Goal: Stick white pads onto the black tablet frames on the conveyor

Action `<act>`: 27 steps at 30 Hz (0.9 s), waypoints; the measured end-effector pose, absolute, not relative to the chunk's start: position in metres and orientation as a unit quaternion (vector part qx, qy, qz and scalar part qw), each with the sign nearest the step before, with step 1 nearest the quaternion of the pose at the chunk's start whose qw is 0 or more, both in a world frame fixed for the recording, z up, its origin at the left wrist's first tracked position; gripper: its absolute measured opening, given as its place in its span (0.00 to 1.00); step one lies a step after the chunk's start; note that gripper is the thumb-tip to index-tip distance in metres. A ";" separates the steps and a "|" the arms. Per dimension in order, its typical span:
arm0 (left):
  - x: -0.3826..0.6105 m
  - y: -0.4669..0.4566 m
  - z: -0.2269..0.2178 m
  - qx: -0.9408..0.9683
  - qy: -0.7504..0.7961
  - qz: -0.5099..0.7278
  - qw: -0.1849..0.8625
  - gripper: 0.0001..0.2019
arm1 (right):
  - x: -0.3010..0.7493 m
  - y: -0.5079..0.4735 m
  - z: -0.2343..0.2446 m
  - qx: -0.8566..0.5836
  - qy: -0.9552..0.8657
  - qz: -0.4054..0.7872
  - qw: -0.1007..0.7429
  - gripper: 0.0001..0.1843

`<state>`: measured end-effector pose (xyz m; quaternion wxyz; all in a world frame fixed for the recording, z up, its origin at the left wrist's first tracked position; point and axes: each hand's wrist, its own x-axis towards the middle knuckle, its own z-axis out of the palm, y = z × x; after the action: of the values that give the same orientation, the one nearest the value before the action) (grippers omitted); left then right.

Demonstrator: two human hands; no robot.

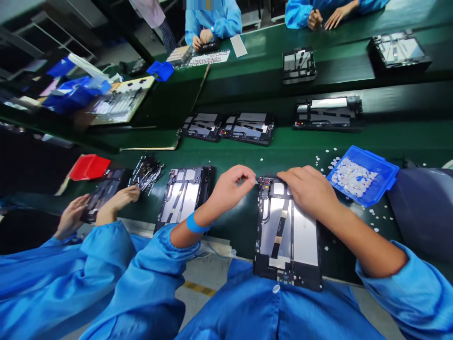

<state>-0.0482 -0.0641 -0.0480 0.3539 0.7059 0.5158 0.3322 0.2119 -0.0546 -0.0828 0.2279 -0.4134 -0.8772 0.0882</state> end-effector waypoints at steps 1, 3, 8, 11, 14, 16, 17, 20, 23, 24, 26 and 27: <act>-0.052 -0.064 -0.048 0.765 0.495 0.282 0.300 0.05 | 0.215 -0.052 -0.085 -0.392 -0.896 0.053 0.201 0.21; -0.056 -0.065 -0.049 0.849 0.448 0.181 0.212 0.06 | 0.218 -0.048 -0.087 -0.358 -0.920 0.005 0.160 0.22; -0.050 -0.063 -0.058 0.916 0.386 0.067 0.090 0.08 | 0.217 -0.047 -0.087 -0.332 -0.934 -0.053 0.119 0.23; -0.047 -0.061 -0.059 0.930 0.362 0.045 0.045 0.09 | 0.216 -0.045 -0.085 -0.321 -0.938 -0.074 0.111 0.22; -0.046 -0.060 -0.057 0.938 0.344 0.029 0.022 0.10 | 0.217 -0.044 -0.085 -0.302 -0.943 -0.082 0.108 0.22; -0.047 -0.060 -0.057 0.940 0.339 0.029 0.020 0.10 | 0.217 -0.043 -0.084 -0.296 -0.946 -0.082 0.108 0.22; -0.047 -0.060 -0.057 0.940 0.340 0.029 0.023 0.10 | 0.217 -0.043 -0.084 -0.295 -0.946 -0.082 0.109 0.21; -0.048 -0.061 -0.055 0.935 0.349 0.032 0.056 0.09 | 0.216 -0.043 -0.083 -0.298 -0.945 -0.079 0.108 0.20; -0.046 -0.058 -0.049 0.905 0.391 0.065 0.152 0.08 | 0.215 -0.042 -0.082 -0.302 -0.946 -0.068 0.096 0.20; -0.044 -0.056 -0.047 0.886 0.412 0.089 0.194 0.07 | 0.215 -0.041 -0.082 -0.303 -0.947 -0.061 0.092 0.19; -0.040 -0.049 -0.044 0.840 0.448 0.135 0.275 0.06 | 0.217 -0.038 -0.084 -0.303 -0.948 -0.048 0.088 0.19; -0.037 -0.044 -0.044 0.820 0.460 0.147 0.307 0.05 | 0.218 -0.037 -0.086 -0.301 -0.948 -0.042 0.089 0.20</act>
<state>-0.0371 -0.0444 -0.0439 0.3073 0.8199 0.4601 0.1472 0.2182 -0.0366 -0.0857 0.0892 -0.3015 -0.9484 -0.0420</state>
